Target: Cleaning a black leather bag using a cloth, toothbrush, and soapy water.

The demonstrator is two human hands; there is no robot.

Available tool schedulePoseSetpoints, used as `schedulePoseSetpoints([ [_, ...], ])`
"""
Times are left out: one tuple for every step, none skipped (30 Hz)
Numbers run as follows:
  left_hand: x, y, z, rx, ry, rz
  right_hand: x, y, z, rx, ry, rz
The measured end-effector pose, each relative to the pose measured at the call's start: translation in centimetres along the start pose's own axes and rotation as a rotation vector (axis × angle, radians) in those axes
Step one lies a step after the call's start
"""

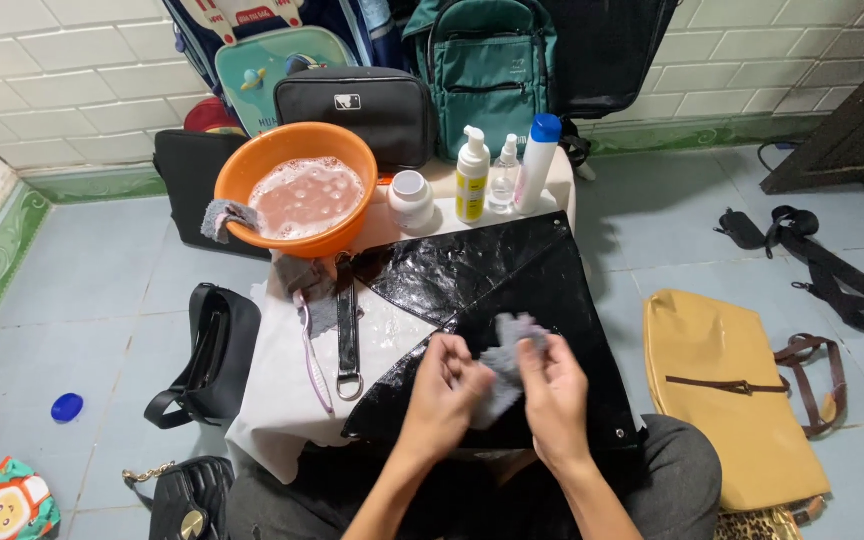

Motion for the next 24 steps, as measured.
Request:
schedulePoseSetpoints([
  [-0.6, -0.8, 0.2, -0.045, 0.031, -0.031, 0.2, 0.6, 0.5, 0.163, -0.095, 0.080],
  [-1.2, -1.6, 0.5, -0.089, 0.062, -0.062, 0.4, 1.1, 1.1, 0.326, -0.191, 0.160],
  [-1.5, -1.6, 0.8, -0.090, 0.062, -0.062, 1.2, 1.9, 1.1, 0.325, -0.190, 0.161],
  [-1.7, -1.4, 1.4, 0.047, 0.030, -0.022, 2.1, 3.0, 1.0, 0.407, -0.164, 0.210],
  [-1.8, -1.2, 2.0, 0.183, -0.002, 0.019, 2.9, 4.0, 0.9, 0.487, -0.135, 0.259],
  [-2.0, -1.1, 2.4, 0.182, -0.003, 0.019, 4.1, 4.7, -0.3, 0.486, -0.134, 0.260],
  [-2.2, -0.5, 3.1, 0.248, -0.029, 0.087, 5.1, 6.2, -2.5, 0.278, 0.022, 0.346],
  [-2.5, 0.1, 3.7, 0.314, -0.053, 0.156, 5.9, 7.4, -4.9, 0.069, 0.176, 0.430],
  [-2.7, 0.4, 3.9, 0.310, -0.050, 0.153, 7.4, 7.4, -3.0, 0.063, 0.176, 0.432],
  [-2.9, 0.9, 4.5, 0.406, -0.096, 0.189, 8.8, 6.9, -2.4, -0.269, 0.316, 0.402],
  [-3.1, 1.2, 5.1, 0.500, -0.142, 0.225, 10.2, 6.1, -1.6, -0.604, 0.451, 0.360],
  [-3.4, 1.4, 4.4, 0.493, -0.139, 0.223, 10.2, 5.3, 0.3, -0.612, 0.450, 0.360],
  [-3.7, 1.8, 4.4, 0.566, -0.195, 0.244, 10.6, 2.3, 2.5, -0.934, 0.485, 0.143],
  [-4.0, 2.3, 4.3, 0.639, -0.252, 0.266, 10.7, -0.5, 5.4, -1.248, 0.506, -0.090],
  [-4.1, 2.6, 4.2, 0.635, -0.254, 0.267, 11.2, -0.9, 5.2, -1.251, 0.509, -0.090],
  [-4.3, 2.8, 4.4, 0.700, -0.304, 0.283, 11.9, -1.2, 5.8, -1.226, 0.407, -0.168],
  [-4.9, 3.1, 4.5, 0.766, -0.347, 0.302, 12.1, -1.6, 6.7, -1.198, 0.301, -0.252],
  [-5.0, 3.5, 4.4, 0.765, -0.342, 0.307, 13.0, -2.5, 6.4, -1.200, 0.301, -0.260],
  [-5.1, 3.9, 4.1, 0.753, -0.308, 0.321, 13.7, -3.2, 6.3, -1.207, 0.298, -0.286],
  [-5.3, 4.3, 3.8, 0.742, -0.274, 0.335, 14.3, -3.7, 6.2, -1.213, 0.294, -0.312],
  [-5.3, 4.5, 3.5, 0.737, -0.274, 0.326, 12.7, -4.6, 4.7, -1.219, 0.288, -0.304],
  [-5.2, 5.3, 3.0, 0.659, -0.223, 0.361, 10.4, -6.3, 1.8, -1.219, 0.564, -0.273],
  [-5.2, 6.0, 2.5, 0.580, -0.173, 0.399, 7.8, -8.0, -1.0, -1.206, 0.844, -0.240],
  [-5.0, 6.1, 2.4, 0.574, -0.174, 0.394, 6.0, -8.4, -1.4, -1.214, 0.843, -0.236],
])
Point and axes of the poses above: each hand's wrist, its own x-axis towards the middle knuckle, its own y-axis out of the back of the hand, z = x × y, the point moved 7 cm from there along x, towards the middle knuckle, and after that the axes turned 9 degrees about -x, right-handed, at the moved point
